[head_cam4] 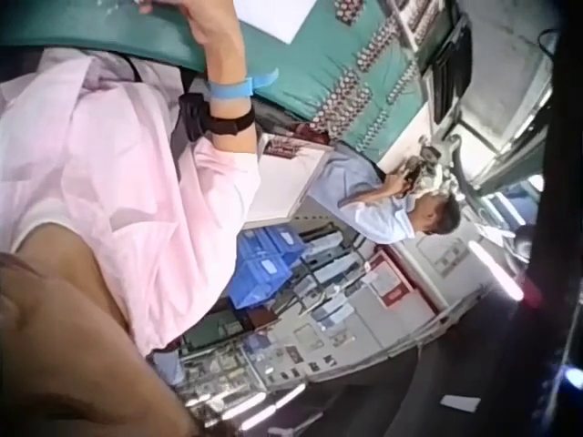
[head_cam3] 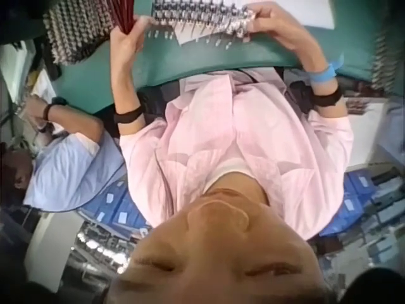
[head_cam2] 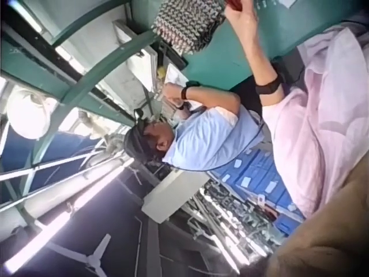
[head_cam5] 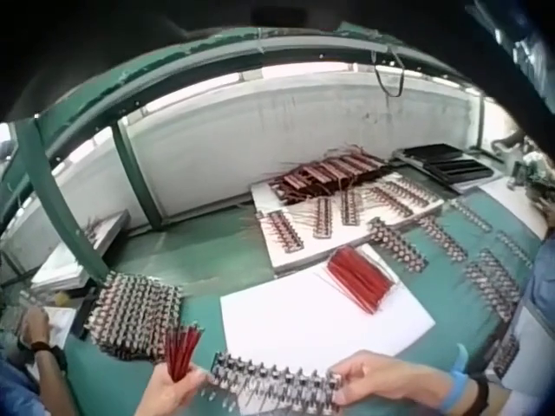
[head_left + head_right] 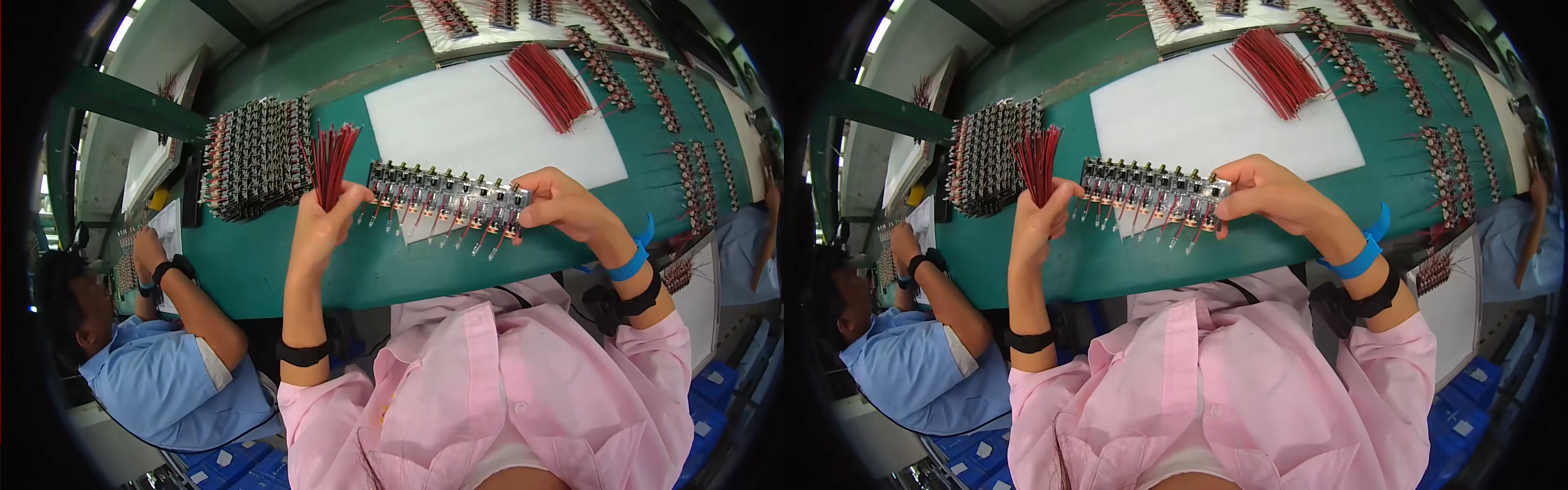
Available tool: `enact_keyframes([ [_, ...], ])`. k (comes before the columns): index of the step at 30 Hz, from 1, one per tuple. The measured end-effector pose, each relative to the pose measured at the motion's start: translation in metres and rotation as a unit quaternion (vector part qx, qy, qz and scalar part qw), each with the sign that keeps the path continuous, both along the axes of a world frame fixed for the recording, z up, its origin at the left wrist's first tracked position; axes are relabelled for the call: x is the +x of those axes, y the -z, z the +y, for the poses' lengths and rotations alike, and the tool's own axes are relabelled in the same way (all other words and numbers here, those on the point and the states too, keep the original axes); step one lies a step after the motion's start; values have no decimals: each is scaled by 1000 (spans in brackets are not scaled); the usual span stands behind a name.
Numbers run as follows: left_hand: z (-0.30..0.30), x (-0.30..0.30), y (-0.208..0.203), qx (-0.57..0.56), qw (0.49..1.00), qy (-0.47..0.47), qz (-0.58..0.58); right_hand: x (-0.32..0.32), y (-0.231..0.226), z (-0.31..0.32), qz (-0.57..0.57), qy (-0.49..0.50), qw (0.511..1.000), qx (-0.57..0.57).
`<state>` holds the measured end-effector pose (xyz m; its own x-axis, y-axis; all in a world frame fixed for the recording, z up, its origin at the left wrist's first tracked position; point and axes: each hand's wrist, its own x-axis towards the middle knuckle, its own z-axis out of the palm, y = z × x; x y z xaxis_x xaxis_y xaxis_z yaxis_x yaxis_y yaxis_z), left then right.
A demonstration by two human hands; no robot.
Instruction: Inserting red wires into multi-pin electrical connectors on an assembly line.
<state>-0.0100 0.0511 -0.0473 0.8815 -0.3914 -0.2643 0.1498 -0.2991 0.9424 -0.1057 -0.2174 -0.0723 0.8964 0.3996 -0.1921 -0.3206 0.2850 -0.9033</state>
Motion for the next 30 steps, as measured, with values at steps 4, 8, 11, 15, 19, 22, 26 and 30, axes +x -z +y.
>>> enact_keyframes([
  [4, -4, -1, 9, 3, 1000, -11, 20, 6, 1, -4, 25, -7, 1000, -4],
  [8, -2, 3, 15, 38, 998, -49, 2, 10, 0, -7, 42, -24, 999, 1],
  [11, 0, 2, 17, 41, 998, -35, 23, 11, 2, -8, 47, -36, 998, 9],
  [15, -2, 2, 21, 12, 995, -64, 71, 10, 6, -10, 61, -36, 997, 6],
  [19, 0, 1, 22, 13, 995, -58, 80, 12, 7, -9, 82, -21, 996, 19],
  [22, 0, -2, 23, 11, 995, -46, 93, 10, 9, -13, 62, -27, 998, 17],
  [26, 2, -1, 26, -19, 994, -66, 86, 9, 7, -18, 133, -21, 988, 79],
  [30, -5, -2, 27, 18, 996, -63, 60, 2, 13, -24, 166, 68, 980, 86],
])
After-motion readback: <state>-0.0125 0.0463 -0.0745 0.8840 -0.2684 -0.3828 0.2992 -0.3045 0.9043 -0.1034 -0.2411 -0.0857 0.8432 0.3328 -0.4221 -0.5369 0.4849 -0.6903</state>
